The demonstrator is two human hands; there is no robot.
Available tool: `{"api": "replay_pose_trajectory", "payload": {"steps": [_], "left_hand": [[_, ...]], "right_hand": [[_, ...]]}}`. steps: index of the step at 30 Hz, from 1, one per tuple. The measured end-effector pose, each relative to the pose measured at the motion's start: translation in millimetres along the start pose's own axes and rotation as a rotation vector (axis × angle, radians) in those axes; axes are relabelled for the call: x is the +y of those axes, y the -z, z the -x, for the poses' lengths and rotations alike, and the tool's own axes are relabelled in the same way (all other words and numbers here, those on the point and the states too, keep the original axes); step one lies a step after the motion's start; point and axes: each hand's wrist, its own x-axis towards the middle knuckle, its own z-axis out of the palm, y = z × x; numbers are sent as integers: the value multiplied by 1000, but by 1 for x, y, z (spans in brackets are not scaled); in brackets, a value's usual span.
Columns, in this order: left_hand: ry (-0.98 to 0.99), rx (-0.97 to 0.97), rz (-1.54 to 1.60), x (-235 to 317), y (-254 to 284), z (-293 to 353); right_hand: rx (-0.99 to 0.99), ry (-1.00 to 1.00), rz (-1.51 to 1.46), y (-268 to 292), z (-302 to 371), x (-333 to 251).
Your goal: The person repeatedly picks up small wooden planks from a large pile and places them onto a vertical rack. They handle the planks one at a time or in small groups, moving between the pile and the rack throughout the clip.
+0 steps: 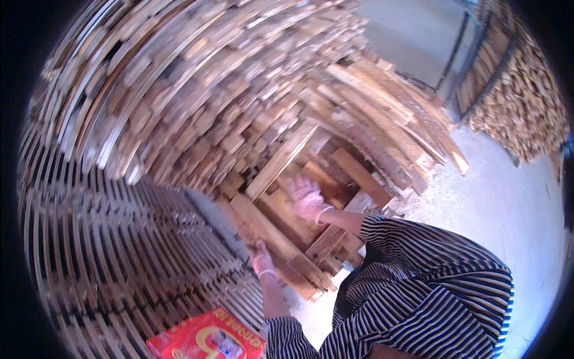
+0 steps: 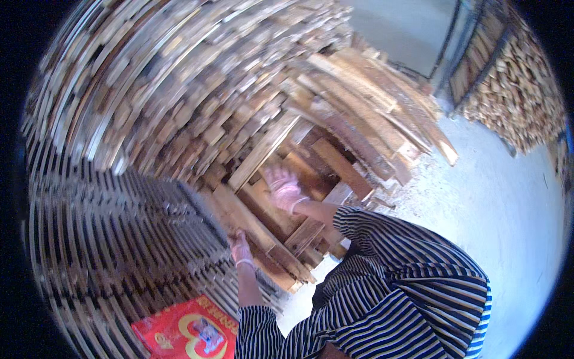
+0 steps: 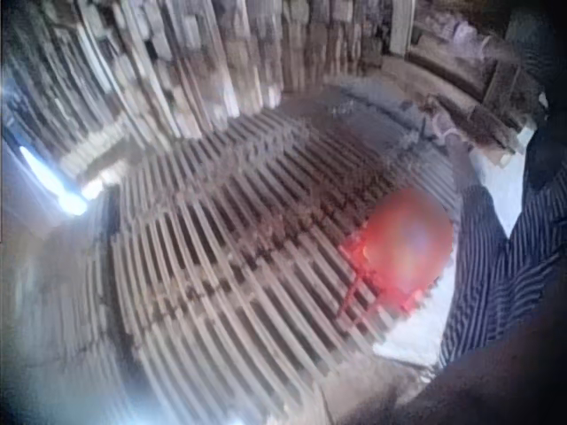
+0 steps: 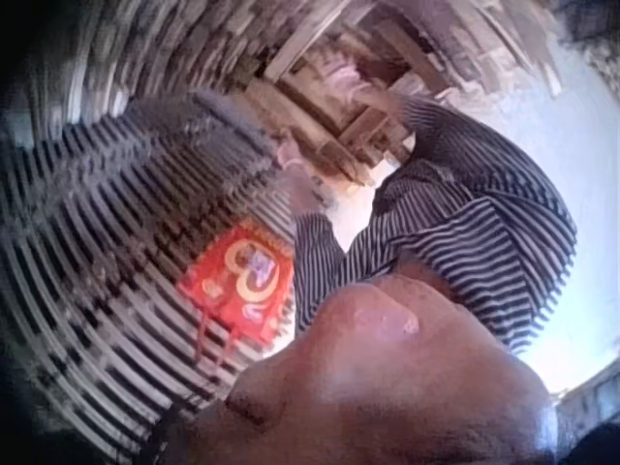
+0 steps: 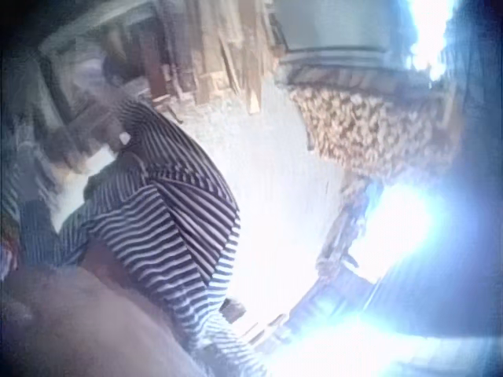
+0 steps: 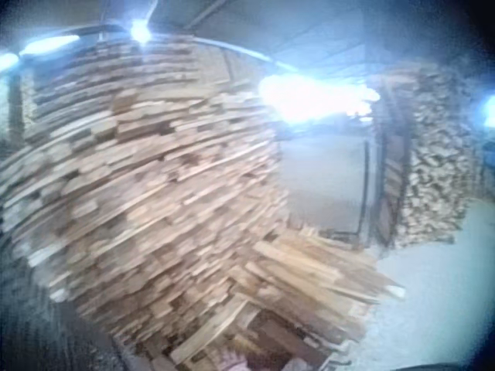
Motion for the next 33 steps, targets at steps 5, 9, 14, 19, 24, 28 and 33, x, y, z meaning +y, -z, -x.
{"api": "replay_pose_trajectory", "payload": {"steps": [5, 9, 14, 19, 24, 28, 33], "left_hand": [[162, -46, -90, -4, 1, -9], [68, 7, 55, -23, 1, -23], [138, -13, -39, -25, 4, -30], [150, 14, -100, -15, 5, -20], [-44, 48, -3, -31, -4, -39], [339, -108, -601, -42, -1, -58], [122, 70, -298, -34, -2, -28]], "right_hand": [[282, -363, 256, 63, 27, 139], [158, -231, 310, 72, 51, 135], [267, -141, -30, 168, 69, 113], [492, -274, 327, 264, 19, 156], [296, -361, 147, 273, 8, 168], [321, -251, 55, 246, 53, 146], [242, 14, 122, 144, 102, 94]]}}
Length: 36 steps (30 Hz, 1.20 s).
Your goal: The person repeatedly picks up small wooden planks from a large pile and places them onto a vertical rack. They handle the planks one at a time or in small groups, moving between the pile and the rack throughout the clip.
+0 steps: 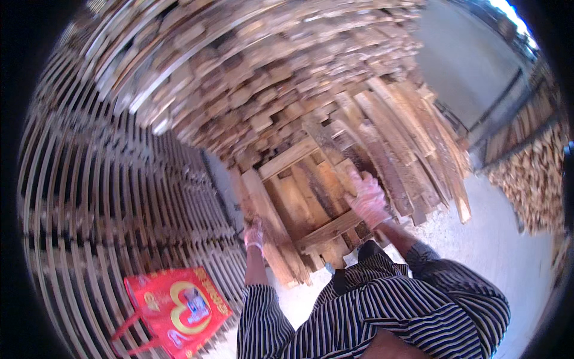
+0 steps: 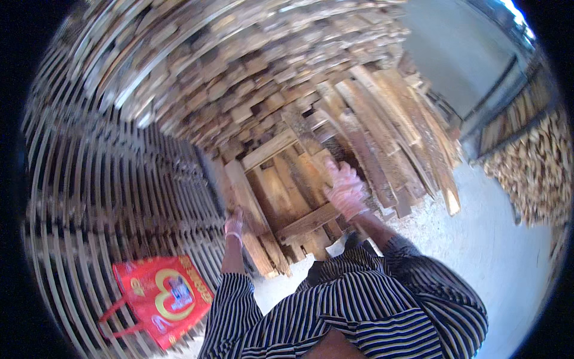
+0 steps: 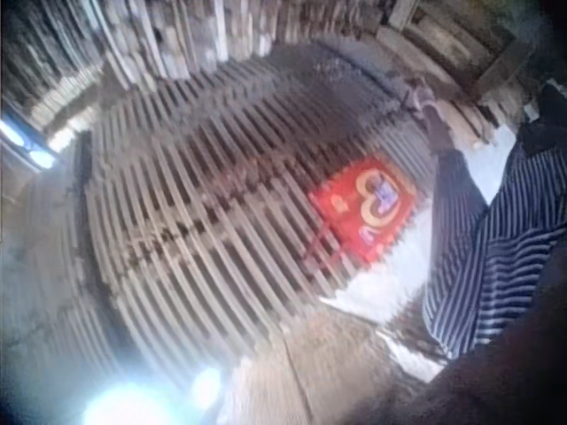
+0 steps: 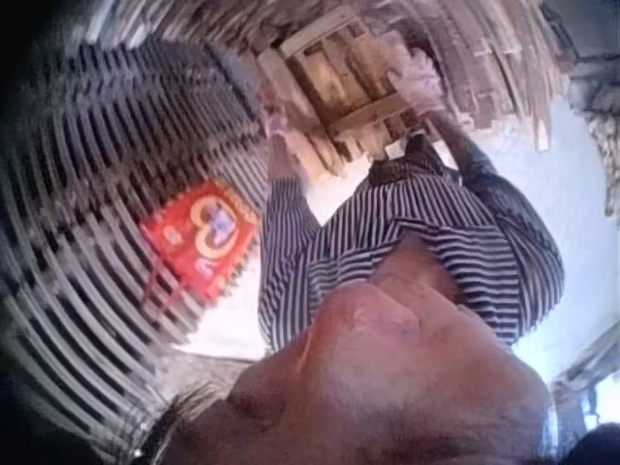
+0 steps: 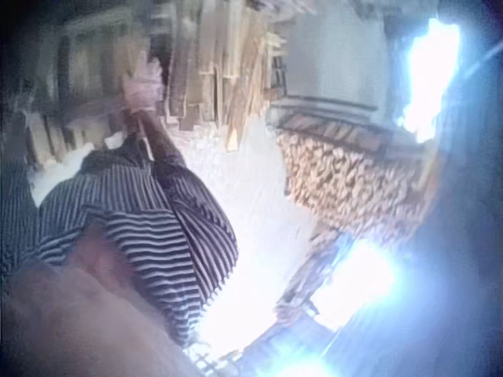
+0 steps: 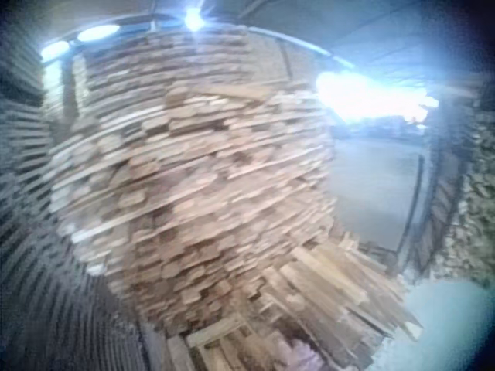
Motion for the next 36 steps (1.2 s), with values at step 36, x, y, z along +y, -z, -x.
{"api": "replay_pose_trajectory", "payload": {"steps": [36], "left_hand": [[-51, -74, 433, 9, 2, 4]], "right_hand": [[-370, -122, 178, -50, -14, -19]]}}
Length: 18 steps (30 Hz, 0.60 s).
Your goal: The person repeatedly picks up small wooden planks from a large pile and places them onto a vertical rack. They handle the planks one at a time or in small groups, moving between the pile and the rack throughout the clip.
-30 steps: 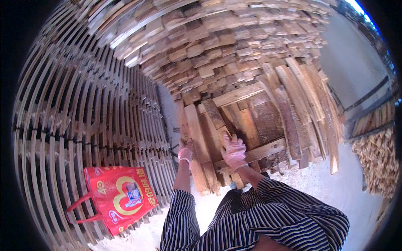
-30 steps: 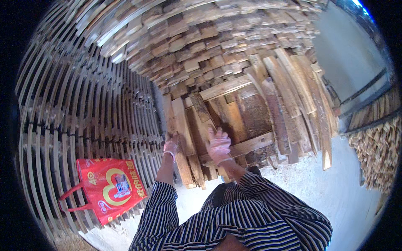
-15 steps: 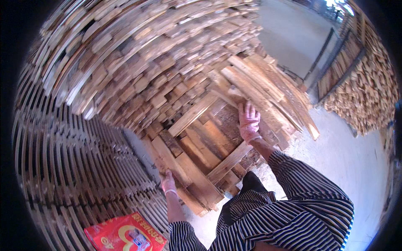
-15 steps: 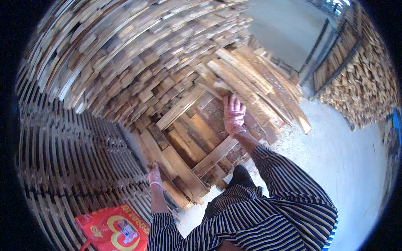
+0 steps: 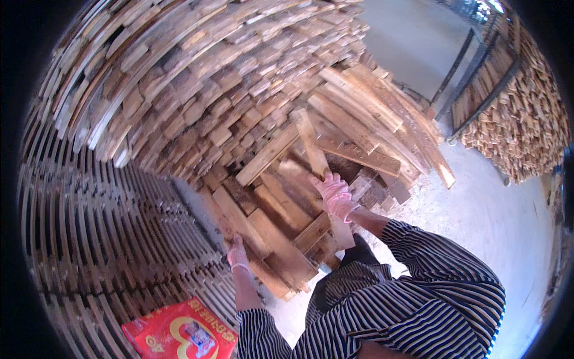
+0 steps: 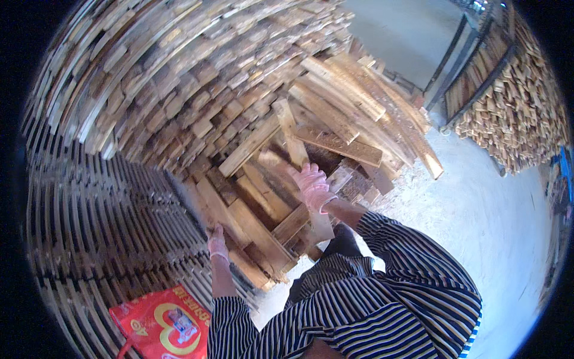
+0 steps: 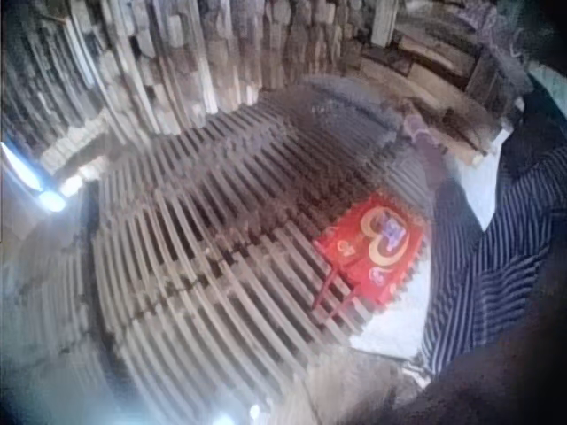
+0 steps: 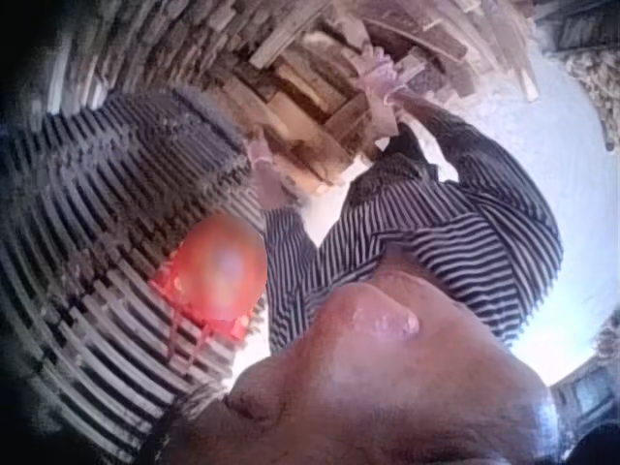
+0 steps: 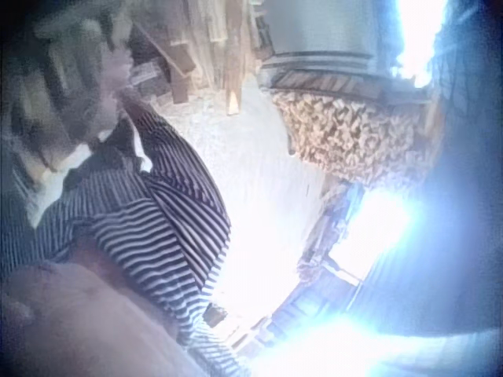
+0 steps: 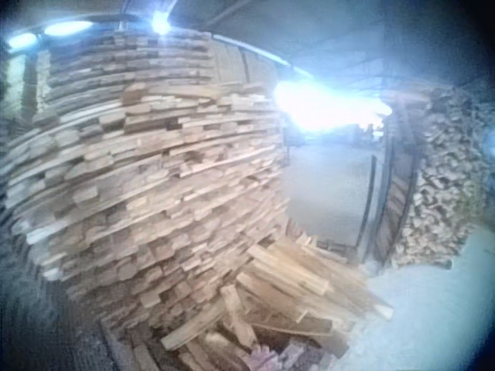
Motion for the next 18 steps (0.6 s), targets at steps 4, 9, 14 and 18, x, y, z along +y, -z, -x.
{"api": "replay_pose_trajectory", "payload": {"steps": [4, 9, 14, 18], "left_hand": [[51, 70, -220, -10, 1, -13], [18, 51, -208, -7, 3, -1], [-26, 36, -112, -1, 2, 1], [-60, 23, -44, -1, 1, 1]], "right_hand": [[282, 130, 27, -19, 12, -6], [297, 20, -183, -21, -14, 20], [319, -5, -100, -11, -57, 58], [451, -168, -213, 16, -94, 81]]}}
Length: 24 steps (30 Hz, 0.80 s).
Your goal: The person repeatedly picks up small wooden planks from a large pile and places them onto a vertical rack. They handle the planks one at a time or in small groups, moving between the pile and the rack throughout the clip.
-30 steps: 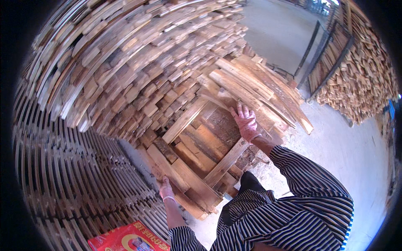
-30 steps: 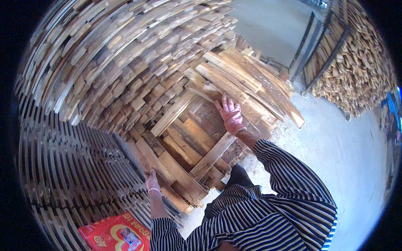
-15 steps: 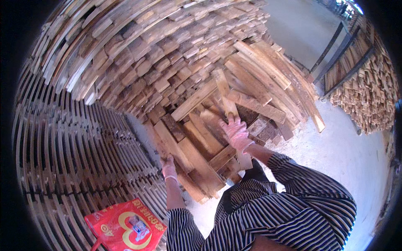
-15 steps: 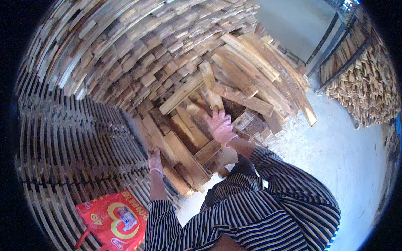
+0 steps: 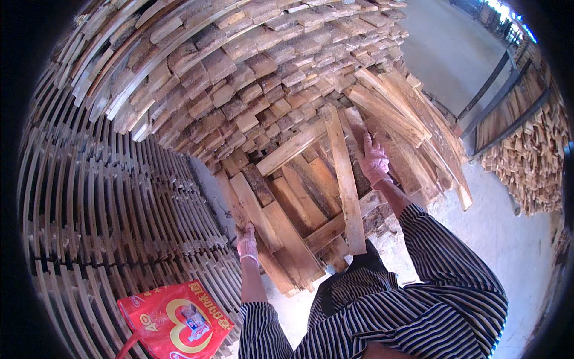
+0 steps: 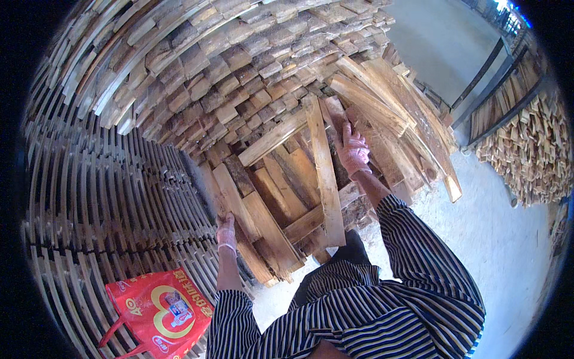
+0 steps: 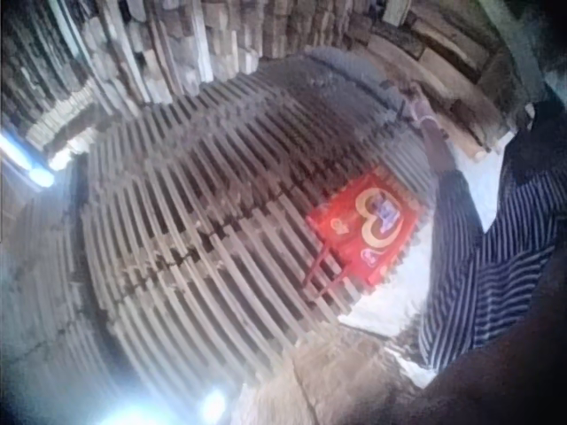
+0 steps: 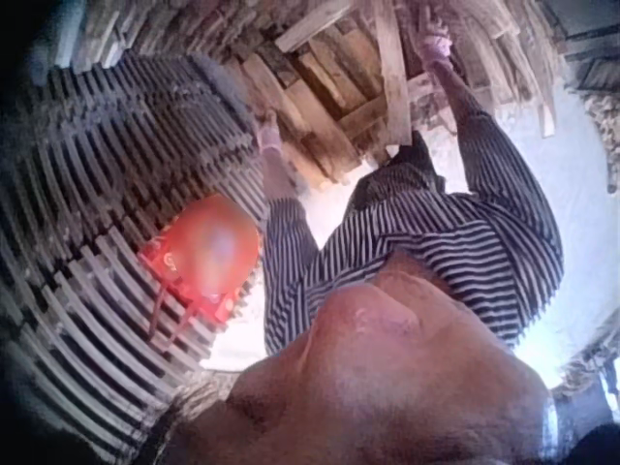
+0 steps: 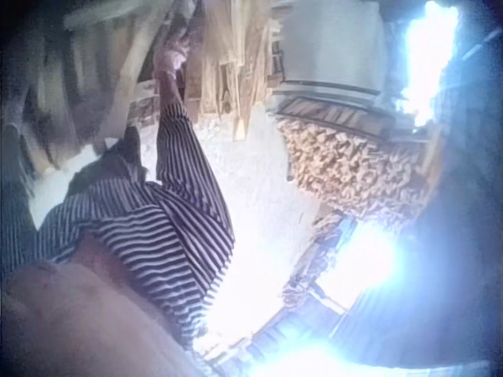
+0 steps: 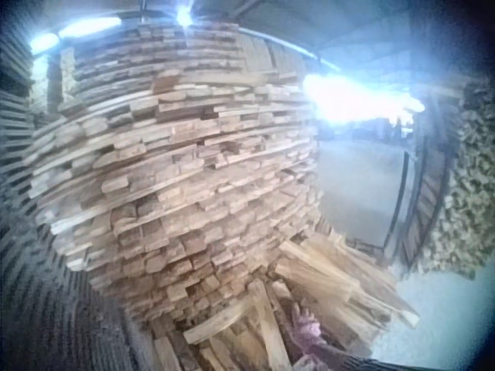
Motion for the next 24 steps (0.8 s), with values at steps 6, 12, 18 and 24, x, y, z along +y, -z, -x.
{"api": "replay_pose_trajectory", "payload": {"steps": [6, 12, 18, 24], "left_hand": [[42, 55, -190, 1, 1, 5], [-49, 14, 187, -13, 0, -3], [40, -9, -43, 4, 2, 6], [-24, -12, -130, 13, 7, 18]], "right_hand": [[12, -97, -113, 2, -25, -82], [-235, -115, -103, -1, -9, -106], [-280, 252, -52, -37, 66, -165], [-588, 299, -278, -86, 107, -227]]}}
